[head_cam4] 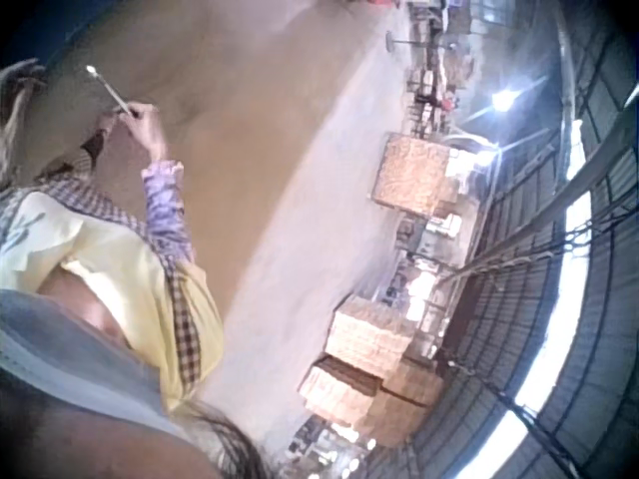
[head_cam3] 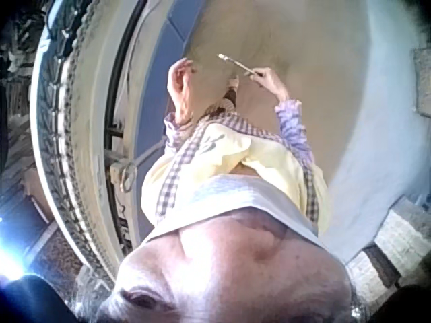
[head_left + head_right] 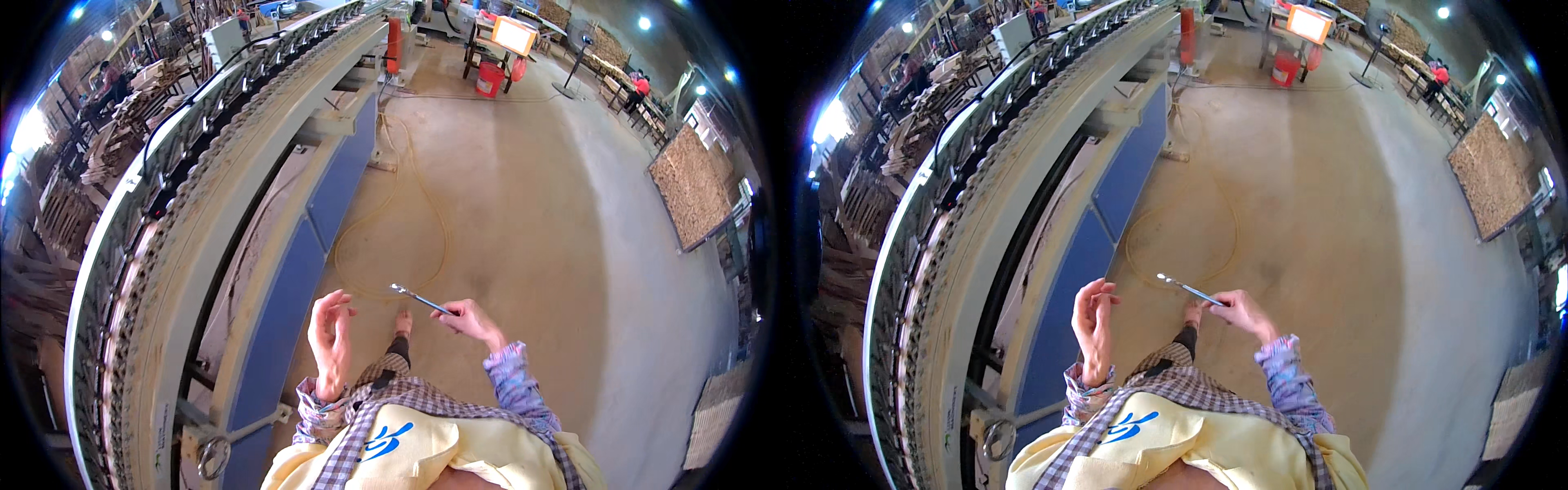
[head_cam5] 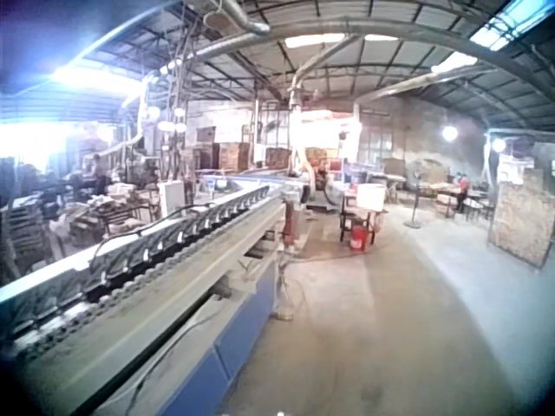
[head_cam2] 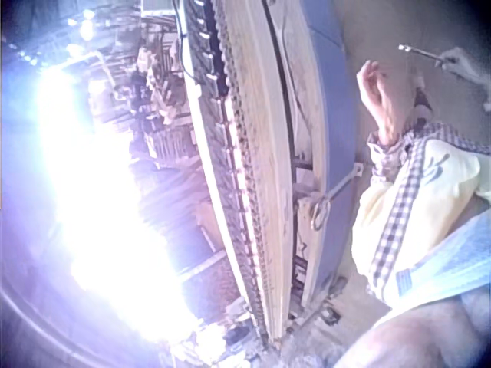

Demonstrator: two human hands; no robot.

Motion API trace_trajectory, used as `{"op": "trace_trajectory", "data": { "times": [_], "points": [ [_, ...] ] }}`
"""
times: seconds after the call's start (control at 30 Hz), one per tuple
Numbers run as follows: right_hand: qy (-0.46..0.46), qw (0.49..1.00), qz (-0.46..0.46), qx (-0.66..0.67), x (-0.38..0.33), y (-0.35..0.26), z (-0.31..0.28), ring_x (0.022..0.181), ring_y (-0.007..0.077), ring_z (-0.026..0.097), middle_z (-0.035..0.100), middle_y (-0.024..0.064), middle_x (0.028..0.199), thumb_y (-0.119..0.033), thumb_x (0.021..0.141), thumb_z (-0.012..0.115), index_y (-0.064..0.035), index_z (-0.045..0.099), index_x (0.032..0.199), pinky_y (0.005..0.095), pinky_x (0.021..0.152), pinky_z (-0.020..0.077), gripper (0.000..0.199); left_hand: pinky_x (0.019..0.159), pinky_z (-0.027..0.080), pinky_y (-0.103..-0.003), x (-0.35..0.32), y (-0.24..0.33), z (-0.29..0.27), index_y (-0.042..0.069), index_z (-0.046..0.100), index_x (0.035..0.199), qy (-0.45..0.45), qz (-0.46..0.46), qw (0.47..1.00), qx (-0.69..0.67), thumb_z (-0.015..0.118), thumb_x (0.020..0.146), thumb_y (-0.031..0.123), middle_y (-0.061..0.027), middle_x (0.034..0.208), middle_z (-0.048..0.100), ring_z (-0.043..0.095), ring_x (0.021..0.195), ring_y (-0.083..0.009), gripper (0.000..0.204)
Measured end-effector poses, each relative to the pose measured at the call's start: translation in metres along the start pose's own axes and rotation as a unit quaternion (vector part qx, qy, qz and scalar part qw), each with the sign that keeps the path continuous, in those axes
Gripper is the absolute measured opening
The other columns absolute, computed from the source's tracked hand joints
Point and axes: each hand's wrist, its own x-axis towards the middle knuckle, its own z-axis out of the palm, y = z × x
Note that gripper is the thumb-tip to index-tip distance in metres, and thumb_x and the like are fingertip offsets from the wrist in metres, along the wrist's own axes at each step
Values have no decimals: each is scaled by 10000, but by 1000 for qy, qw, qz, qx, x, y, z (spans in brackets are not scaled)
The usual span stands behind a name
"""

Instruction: The person picks up a wooden plank and places it into a large industrial machine. They then retrieve a wrench from a toolbox and use it to tighten bolts on the machine's frame and internal components. The person repeatedly adjusts the wooden plank and tightens various bolts along the machine's length.

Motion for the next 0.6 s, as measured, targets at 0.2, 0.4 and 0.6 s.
{"op": "trace_trajectory", "data": {
  "times": [0.2, 0.4, 0.6],
  "points": [
    [82, 905, 314, -276, 64, 318, -134, 787, 371, 633, 655, 188, 876, -249, 822, 547, -63, 679, 871, 472, 671, 496, 233, 744, 467, -230, 151, -26, 130, 30, 540, 1186, -47, -33, 998, -26, 518, 952, 86, -63, 1034, 611, 566, 842, -111, 242],
    [87, 837, 538, -38, 18, 371, -201, 751, 334, 640, 655, 171, 825, -261, 830, 563, -53, 684, 859, 453, 644, 500, 243, 813, 476, -261, 265, -80, 248, 16, 524, 1206, -221, -152, 963, -22, 541, 943, 128, -74, 1052, 621, 592, 875, -125, 286],
    [58, 825, 562, 16, 97, 393, -298, 714, 296, 647, 655, 155, 773, -274, 838, 578, -42, 688, 847, 435, 617, 503, 257, 814, 486, -270, 372, -157, 366, 3, 516, 1210, -247, -156, 956, 15, 542, 950, 173, -74, 1042, 621, 593, 886, -134, 312]
  ]
}}
